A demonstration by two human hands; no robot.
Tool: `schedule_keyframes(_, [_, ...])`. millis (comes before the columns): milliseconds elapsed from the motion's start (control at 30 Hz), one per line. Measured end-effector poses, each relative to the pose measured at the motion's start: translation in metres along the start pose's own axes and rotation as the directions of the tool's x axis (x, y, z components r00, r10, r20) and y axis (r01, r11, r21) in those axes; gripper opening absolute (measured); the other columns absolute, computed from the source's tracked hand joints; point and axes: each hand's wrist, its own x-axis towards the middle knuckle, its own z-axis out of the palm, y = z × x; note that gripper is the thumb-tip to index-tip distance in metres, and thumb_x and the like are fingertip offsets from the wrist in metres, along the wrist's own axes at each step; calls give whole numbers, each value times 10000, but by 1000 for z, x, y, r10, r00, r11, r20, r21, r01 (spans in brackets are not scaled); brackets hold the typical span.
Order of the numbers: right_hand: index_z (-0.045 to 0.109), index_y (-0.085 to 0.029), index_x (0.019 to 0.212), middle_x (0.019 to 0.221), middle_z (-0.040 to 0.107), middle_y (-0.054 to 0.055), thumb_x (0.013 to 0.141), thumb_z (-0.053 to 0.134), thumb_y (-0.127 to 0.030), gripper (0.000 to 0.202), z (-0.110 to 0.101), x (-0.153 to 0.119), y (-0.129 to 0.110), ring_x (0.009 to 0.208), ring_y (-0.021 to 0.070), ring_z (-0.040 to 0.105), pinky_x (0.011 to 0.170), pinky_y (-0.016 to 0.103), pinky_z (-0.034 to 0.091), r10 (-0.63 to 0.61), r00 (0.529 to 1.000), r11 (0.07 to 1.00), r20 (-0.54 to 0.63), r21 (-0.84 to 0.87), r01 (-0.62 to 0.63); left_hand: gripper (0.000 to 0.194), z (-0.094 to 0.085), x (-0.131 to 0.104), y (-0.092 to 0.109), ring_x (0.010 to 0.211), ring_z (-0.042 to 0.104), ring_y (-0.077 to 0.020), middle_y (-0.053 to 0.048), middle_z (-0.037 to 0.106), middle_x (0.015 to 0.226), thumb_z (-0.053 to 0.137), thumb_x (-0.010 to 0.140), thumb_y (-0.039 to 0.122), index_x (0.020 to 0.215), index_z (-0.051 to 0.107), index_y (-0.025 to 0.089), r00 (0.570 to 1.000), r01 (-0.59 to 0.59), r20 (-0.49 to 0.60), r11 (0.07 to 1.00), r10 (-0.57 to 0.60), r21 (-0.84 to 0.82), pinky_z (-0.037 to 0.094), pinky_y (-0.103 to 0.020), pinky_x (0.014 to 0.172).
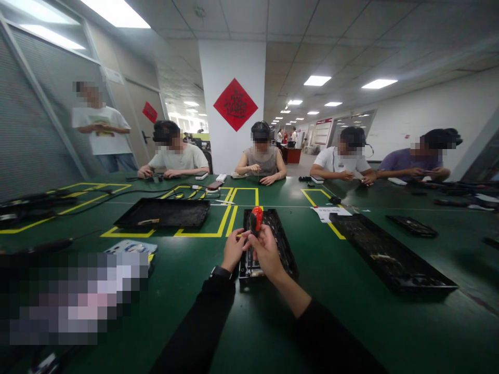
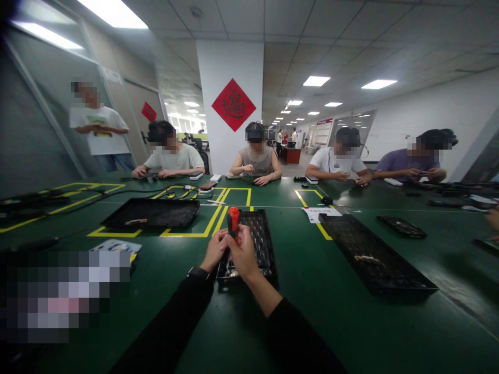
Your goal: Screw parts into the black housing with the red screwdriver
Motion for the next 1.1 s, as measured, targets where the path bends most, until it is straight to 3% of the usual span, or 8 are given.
schedule_keyframes(200, [456,-198,1096,686,537,-7,858,444,-381,300,-4,-1,2,486,79,491,341,160,346,48,999,998,24,-52,-47,333,3,4,-10,849,588,-191,-98,625,995,510,762,329,1034,582,150,999,14,-47,999,-12,46,432,-357,818])
schedule_keyframes(400, [413,-214,1049,908,567,27,754,599,-346,373,0,-3,3,545,78,534,350,157,343,9,1000,1000,-12,7,-9,311,3,5,-15,881,571,-183,-83,619,999,515,750,286,1019,591,149,998,-18,-57,995,24,101,416,-341,836])
schedule_keyframes(600, [475,-194,1088,841,584,36,858,431,-399,311,-3,-6,3,534,89,526,349,171,346,49,997,998,54,-33,-47,328,2,6,-17,856,567,-174,-89,610,1011,490,766,291,1042,582,141,999,-24,-36,992,29,120,418,-330,819])
schedule_keyframes(733, [403,-217,1135,941,570,39,824,510,-363,360,-1,-6,4,545,73,529,349,154,338,32,999,999,35,21,-33,314,2,6,-16,884,559,-175,-95,603,1025,490,769,284,1026,593,136,998,-26,-48,988,34,154,415,-318,826])
schedule_keyframes(833, [404,-215,1070,896,571,17,779,584,-342,365,-1,-5,6,532,66,519,348,143,326,11,1000,999,11,40,-12,304,3,5,-15,876,562,-173,-83,612,996,490,770,285,1015,599,142,998,-25,-49,988,33,155,420,-316,817])
schedule_keyframes(1000, [486,-178,1086,636,524,-24,862,462,-373,298,-4,-5,8,421,47,407,345,149,289,50,997,998,51,-27,-49,310,3,6,-16,853,566,-168,-81,616,985,487,772,296,1016,600,142,998,-36,-53,985,46,170,423,-314,810])
schedule_keyframes(1100, [460,-190,1135,736,562,7,867,449,-373,325,-4,-5,7,457,55,444,347,154,299,45,998,999,43,-10,-45,305,3,6,-16,855,569,-167,-80,618,988,489,772,291,1015,603,146,998,-28,-55,983,38,180,425,-312,810])
